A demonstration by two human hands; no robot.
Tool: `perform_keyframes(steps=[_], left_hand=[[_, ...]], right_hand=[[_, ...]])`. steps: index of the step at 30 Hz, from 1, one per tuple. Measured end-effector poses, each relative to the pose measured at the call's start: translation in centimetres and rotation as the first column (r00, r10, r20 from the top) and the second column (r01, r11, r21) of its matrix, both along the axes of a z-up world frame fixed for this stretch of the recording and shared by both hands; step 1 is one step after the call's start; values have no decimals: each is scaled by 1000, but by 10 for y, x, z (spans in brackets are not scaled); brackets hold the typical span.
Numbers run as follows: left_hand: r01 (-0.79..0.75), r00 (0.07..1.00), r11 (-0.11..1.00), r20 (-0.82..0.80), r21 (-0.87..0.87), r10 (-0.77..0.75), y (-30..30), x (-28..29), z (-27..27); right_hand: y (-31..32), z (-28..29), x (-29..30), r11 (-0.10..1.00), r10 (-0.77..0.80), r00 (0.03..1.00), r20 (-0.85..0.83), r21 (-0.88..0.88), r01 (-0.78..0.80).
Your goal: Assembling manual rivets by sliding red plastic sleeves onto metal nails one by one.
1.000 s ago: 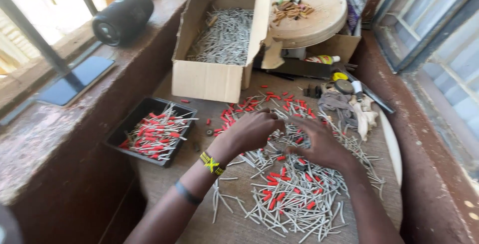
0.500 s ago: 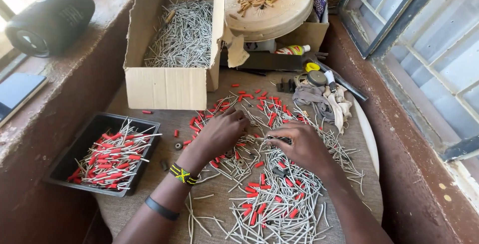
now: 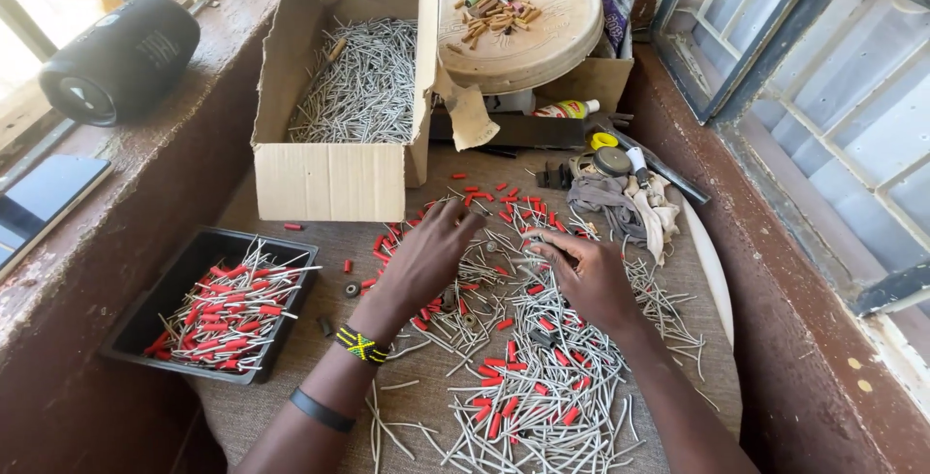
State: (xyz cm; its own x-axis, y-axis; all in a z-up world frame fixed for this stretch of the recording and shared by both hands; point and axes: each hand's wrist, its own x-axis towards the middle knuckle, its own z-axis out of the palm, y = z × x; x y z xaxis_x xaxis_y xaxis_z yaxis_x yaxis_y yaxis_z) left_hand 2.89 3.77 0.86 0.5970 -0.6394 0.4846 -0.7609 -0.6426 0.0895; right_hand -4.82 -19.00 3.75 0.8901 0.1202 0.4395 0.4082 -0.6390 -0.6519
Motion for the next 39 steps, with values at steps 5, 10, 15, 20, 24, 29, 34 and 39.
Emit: perform_keyframes(steps=[5, 10, 15, 20, 24, 29, 34, 39], left_hand=[[-76, 995, 997, 63, -6, 76, 8, 24, -25], [-109, 984, 993, 148, 52, 100, 3, 5, -4], [113, 989, 993, 98, 22, -114, -13, -14, 1], [119, 990, 992, 73, 46, -122, -17, -7, -18], [72, 996, 994, 47, 85, -76, -22, 1, -24], [63, 997, 992, 36, 111, -67, -23, 3, -36], [103, 993, 994, -58, 34, -101, -22, 4, -32], [151, 939, 927, -243, -343, -243, -16, -14, 1]], right_hand=[[-2, 1, -3, 1000, -1, 1000, 13, -3, 1], [6, 12, -7, 1000, -7, 1000, 7, 18, 7], [-14, -14, 2, 997, -65, 997, -32, -31, 64], [-7, -5, 0, 996, -60, 996, -72, -70, 55], [0, 1, -4, 998, -45, 996, -77, -47, 42], [2, 8, -1, 1000, 1, 999, -51, 29, 0], [-17, -19, 22, 1000, -3, 1000, -6, 30, 3], [-14, -22, 21, 937, -63, 998, -6, 345, 62]])
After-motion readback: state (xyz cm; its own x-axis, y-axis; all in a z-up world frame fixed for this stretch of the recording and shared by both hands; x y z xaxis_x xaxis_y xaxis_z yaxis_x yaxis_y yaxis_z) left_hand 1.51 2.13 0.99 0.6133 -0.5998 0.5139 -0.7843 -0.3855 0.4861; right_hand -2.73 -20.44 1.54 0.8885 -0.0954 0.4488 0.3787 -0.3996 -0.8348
